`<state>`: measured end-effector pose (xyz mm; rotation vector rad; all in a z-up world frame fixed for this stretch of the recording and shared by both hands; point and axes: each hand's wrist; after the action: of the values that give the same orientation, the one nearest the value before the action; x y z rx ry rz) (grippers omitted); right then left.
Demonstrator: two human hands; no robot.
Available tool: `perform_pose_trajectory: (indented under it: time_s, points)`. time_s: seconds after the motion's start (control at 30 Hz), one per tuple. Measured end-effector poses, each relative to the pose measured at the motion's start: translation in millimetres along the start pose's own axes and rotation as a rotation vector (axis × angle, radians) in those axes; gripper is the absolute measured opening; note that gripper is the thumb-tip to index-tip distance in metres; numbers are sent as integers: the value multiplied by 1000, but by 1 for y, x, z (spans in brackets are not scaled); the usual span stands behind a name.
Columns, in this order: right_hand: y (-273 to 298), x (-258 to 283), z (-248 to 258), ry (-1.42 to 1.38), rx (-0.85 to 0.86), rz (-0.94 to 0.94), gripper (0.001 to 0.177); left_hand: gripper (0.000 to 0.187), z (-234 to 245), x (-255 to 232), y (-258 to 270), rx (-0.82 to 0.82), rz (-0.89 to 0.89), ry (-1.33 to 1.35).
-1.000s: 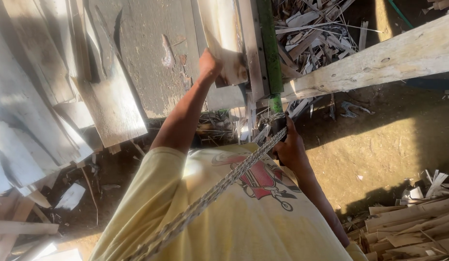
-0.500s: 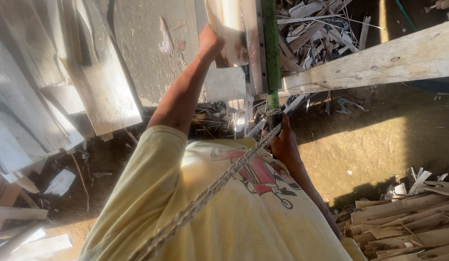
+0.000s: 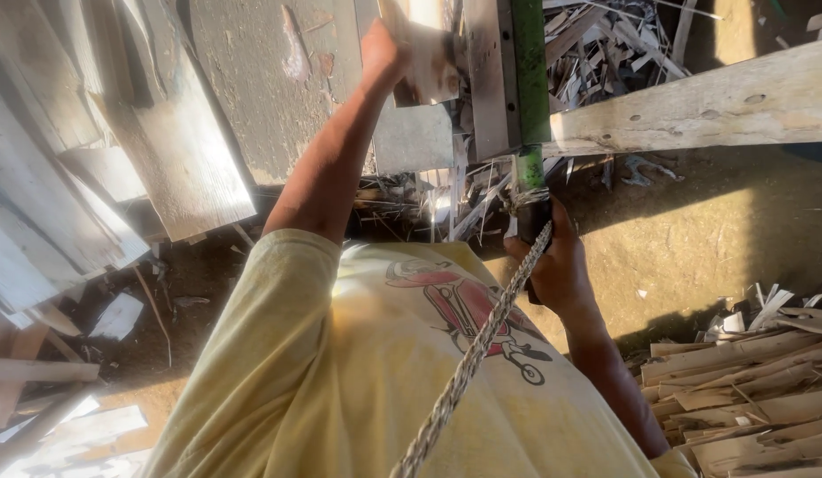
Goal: Manually feed thin wood planks into a cutting machine.
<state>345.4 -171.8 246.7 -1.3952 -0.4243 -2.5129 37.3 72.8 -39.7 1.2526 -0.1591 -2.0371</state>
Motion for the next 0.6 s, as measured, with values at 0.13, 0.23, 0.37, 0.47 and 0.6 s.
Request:
perform_pose_trajectory:
  time_s: [0.13, 0.23, 0.37, 0.47, 0.6]
  points:
    - [-12, -112, -60, 116, -18, 32, 67, 33, 3, -4, -5, -80, -100, 71]
    - [-7, -184, -95, 161, -30, 107, 67, 34, -3, -12, 14, 40, 98, 21]
    - [-16, -251, -118, 188, -99, 254, 66, 39, -3, 8, -11, -52, -113, 53]
    - [-23, -154, -83, 146, -56, 0, 52, 34, 11, 8, -5, -45, -69, 23]
    - [-9, -143, -72, 150, -52, -124, 50, 33, 76, 44, 53, 119, -85, 32]
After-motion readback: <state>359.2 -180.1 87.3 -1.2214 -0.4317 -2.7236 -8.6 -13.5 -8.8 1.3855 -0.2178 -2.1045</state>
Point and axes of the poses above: each hand's wrist, its own y-axis away from the middle knuckle, its own z-axis out of the back of the hand, x = y × z, and after that the axes turned 12 degrees about z, right-handed
